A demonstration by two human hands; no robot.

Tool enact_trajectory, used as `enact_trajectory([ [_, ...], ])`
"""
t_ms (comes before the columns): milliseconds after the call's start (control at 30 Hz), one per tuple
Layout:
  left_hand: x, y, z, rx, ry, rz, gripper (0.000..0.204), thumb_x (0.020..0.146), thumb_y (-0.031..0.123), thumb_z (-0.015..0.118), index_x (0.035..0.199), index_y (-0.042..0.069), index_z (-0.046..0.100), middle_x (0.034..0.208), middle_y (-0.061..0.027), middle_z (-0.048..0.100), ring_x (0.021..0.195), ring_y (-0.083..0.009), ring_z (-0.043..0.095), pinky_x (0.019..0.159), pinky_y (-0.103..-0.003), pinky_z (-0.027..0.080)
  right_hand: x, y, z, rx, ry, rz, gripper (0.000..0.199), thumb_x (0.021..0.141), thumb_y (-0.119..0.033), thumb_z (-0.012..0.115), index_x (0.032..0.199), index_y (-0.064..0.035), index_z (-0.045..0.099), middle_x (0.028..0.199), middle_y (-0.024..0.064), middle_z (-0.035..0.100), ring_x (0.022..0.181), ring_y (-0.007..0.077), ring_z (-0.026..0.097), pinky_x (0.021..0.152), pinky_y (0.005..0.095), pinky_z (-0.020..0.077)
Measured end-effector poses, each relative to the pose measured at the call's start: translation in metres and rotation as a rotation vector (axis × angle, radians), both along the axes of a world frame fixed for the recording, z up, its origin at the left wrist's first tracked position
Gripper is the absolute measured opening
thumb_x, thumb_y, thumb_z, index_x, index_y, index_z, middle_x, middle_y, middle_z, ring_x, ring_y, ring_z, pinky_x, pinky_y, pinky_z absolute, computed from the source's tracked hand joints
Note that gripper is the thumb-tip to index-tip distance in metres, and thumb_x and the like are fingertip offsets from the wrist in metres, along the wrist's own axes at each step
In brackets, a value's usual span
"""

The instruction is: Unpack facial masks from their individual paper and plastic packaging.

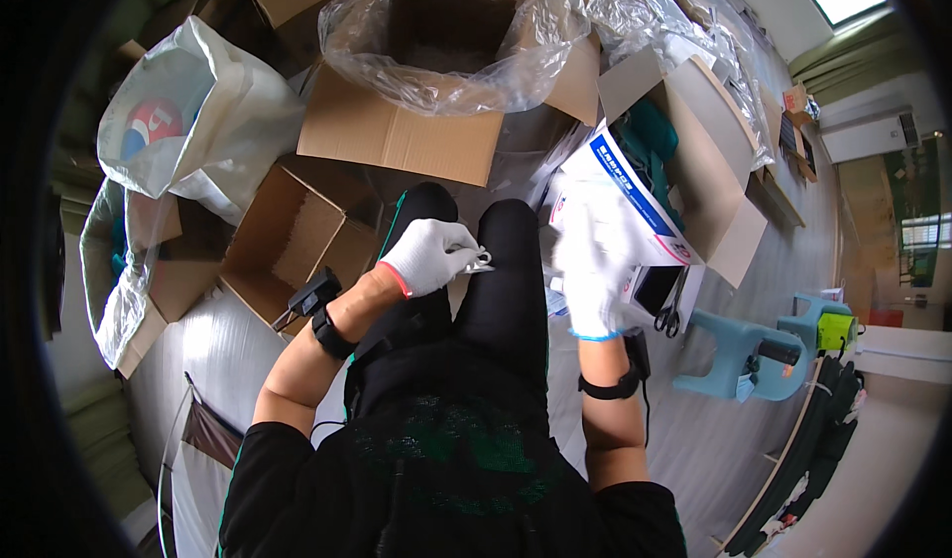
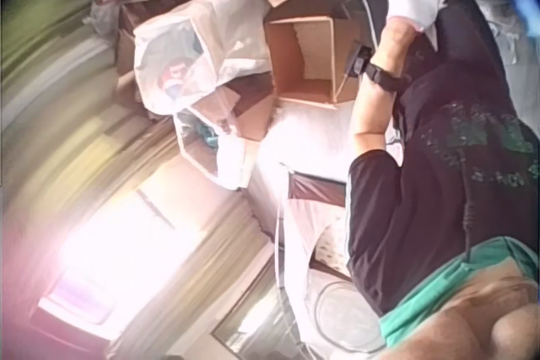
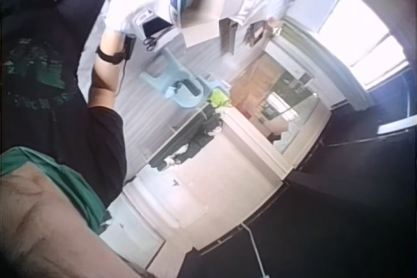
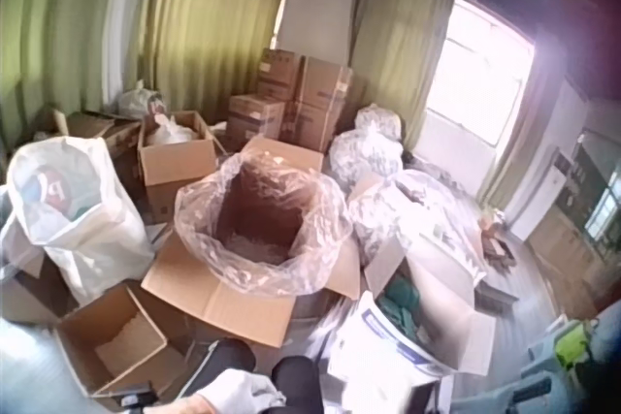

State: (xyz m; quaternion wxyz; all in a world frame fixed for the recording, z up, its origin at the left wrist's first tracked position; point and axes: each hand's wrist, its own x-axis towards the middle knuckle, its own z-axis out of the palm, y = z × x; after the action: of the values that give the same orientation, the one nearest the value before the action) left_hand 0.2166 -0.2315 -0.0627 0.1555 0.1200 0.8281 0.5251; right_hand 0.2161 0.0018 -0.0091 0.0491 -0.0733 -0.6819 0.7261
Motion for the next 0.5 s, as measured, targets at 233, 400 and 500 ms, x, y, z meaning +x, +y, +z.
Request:
enact_trajectory([
  [233,0.038,-0.009,0.001,-0.083,0.252,0.028,0.005,0.082,0.004,0.065,0.086,0.001,0.066,0.077,-0.0232,0.067,0.076,-0.0447,0.068,0.065,-0.046,0.055,0.023,-0.053,-0.05,-0.06,-0.629,0.715,0.046,0.109,-0.042,0.054,0.106,0.0007,0.069,0.074,-0.0011,0.063,0.059,0.0067,0.058,0.051,0.0267,0.0462],
  [400,0.076,-0.005,-0.001,-0.27,0.304,0.016,0.007,0.086,0.006,0.06,0.09,0.005,0.066,0.085,-0.0178,0.071,0.077,-0.0379,0.071,0.069,-0.047,0.057,0.027,-0.039,-0.035,0.781,-0.176,0.946,0.035,0.101,-0.03,0.062,0.085,0.0008,0.068,0.067,0.0166,0.067,0.063,0.022,0.069,0.062,0.0304,0.0531],
  [500,0.077,-0.002,-0.004,-0.313,0.244,-0.108,0.008,0.088,0.007,0.057,0.093,0.004,0.063,0.088,-0.0202,0.071,0.081,-0.0396,0.071,0.072,-0.047,0.057,0.031,-0.036,-0.026,0.841,-0.163,0.945,0.031,0.101,-0.027,0.063,0.089,0.0009,0.069,0.066,0.0162,0.066,0.063,0.021,0.068,0.06,0.0332,0.0508],
])
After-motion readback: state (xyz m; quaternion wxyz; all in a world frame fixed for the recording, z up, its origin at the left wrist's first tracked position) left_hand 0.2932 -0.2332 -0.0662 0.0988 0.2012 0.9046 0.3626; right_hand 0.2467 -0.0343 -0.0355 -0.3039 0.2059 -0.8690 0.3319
